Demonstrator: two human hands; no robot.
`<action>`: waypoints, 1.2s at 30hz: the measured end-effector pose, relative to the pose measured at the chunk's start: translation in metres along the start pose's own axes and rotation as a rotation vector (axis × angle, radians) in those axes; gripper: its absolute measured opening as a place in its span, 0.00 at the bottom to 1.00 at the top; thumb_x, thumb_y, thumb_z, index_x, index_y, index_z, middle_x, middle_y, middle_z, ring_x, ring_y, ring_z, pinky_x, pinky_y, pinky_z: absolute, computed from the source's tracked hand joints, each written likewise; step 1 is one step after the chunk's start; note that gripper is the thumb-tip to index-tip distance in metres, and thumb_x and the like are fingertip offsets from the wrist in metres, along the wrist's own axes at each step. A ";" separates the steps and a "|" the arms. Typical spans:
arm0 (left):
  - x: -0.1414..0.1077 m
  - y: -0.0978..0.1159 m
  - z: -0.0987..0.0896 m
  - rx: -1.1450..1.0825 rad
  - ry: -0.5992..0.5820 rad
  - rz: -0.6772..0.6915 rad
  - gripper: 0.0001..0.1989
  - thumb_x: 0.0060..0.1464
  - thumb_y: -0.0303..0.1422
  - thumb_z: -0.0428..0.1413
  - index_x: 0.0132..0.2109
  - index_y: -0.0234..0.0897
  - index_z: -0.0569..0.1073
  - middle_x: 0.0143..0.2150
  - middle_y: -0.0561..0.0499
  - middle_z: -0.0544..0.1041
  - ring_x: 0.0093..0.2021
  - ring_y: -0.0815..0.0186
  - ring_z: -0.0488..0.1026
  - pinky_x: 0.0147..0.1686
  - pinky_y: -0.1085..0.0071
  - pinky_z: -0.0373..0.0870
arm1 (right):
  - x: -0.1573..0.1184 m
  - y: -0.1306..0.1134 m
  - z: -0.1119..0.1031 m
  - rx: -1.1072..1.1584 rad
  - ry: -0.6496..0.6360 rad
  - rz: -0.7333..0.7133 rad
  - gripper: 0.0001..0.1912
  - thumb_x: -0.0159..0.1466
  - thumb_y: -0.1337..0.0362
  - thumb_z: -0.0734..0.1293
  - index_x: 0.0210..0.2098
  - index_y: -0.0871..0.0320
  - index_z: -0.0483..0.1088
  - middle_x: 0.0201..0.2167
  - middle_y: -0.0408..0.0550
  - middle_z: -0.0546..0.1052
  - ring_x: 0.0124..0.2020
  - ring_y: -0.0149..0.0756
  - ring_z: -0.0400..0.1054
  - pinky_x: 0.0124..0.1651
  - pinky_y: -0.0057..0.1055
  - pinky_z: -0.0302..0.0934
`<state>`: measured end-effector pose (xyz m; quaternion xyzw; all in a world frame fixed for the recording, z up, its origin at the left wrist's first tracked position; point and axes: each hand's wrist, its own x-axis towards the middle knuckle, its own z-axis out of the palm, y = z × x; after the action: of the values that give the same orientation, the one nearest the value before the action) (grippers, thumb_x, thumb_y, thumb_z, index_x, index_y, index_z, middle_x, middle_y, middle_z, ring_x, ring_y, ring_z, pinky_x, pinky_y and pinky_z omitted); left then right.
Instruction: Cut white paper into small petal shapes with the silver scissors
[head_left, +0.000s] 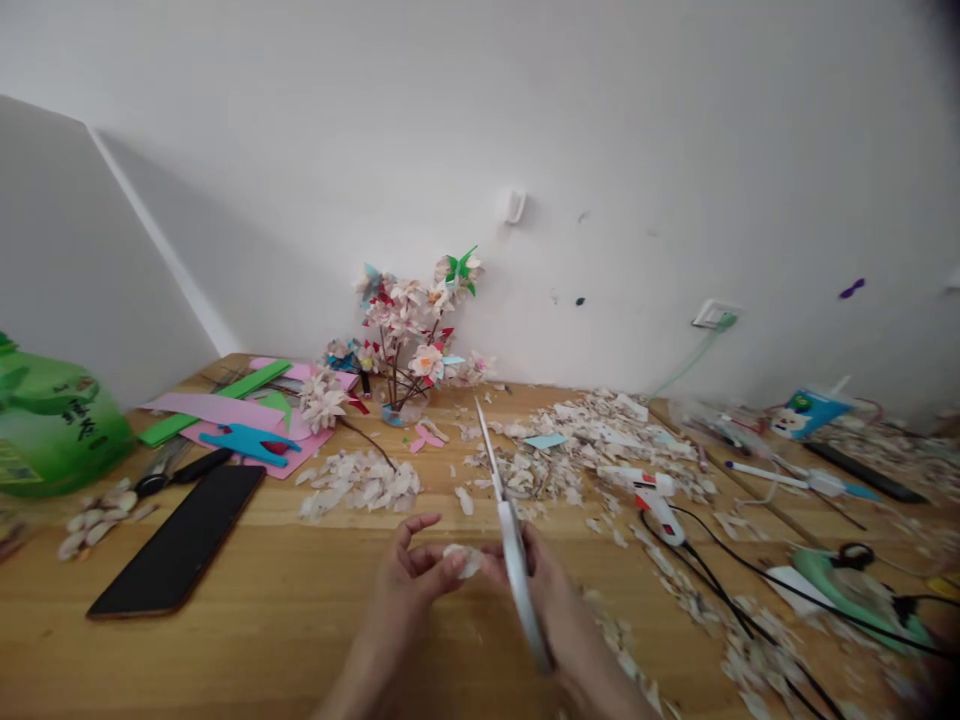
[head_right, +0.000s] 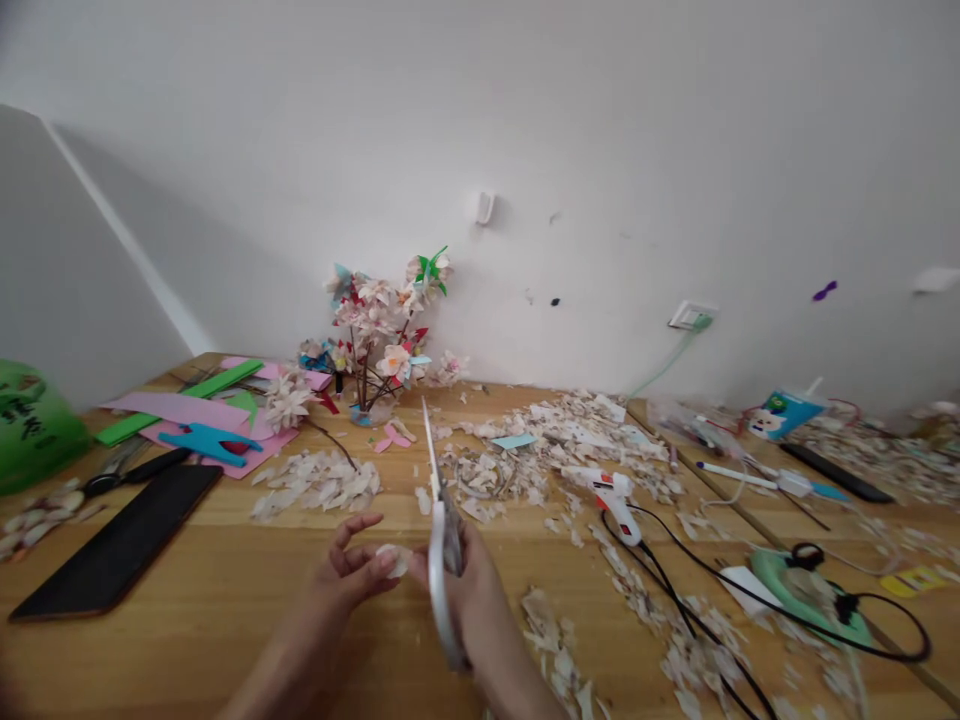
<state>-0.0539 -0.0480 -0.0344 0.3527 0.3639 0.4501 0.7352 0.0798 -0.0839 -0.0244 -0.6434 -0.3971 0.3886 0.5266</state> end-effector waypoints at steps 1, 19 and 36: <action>-0.002 -0.001 0.001 0.001 -0.009 0.008 0.31 0.28 0.35 0.67 0.40 0.35 0.61 0.20 0.55 0.76 0.24 0.68 0.73 0.29 0.71 0.69 | -0.006 0.001 0.006 0.078 0.011 0.004 0.20 0.39 0.58 0.72 0.29 0.55 0.63 0.21 0.38 0.71 0.24 0.33 0.66 0.29 0.28 0.61; -0.015 -0.020 0.005 -0.349 0.037 -0.098 0.23 0.36 0.27 0.64 0.41 0.37 0.65 0.24 0.55 0.75 0.24 0.72 0.73 0.25 0.79 0.68 | -0.012 0.023 0.019 0.484 0.030 0.039 0.24 0.37 0.52 0.73 0.27 0.56 0.60 0.13 0.29 0.62 0.06 0.15 0.44 0.08 0.16 0.38; -0.043 -0.021 0.025 -0.308 0.021 -0.017 0.28 0.36 0.26 0.64 0.47 0.35 0.62 0.23 0.53 0.77 0.29 0.67 0.75 0.35 0.70 0.70 | -0.033 0.028 0.003 0.444 0.199 -0.142 0.21 0.43 0.56 0.72 0.27 0.54 0.56 0.16 0.31 0.64 0.10 0.19 0.46 0.11 0.19 0.40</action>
<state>-0.0379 -0.0991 -0.0302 0.2282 0.3011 0.4980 0.7805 0.0674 -0.1164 -0.0498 -0.5176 -0.2926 0.3630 0.7174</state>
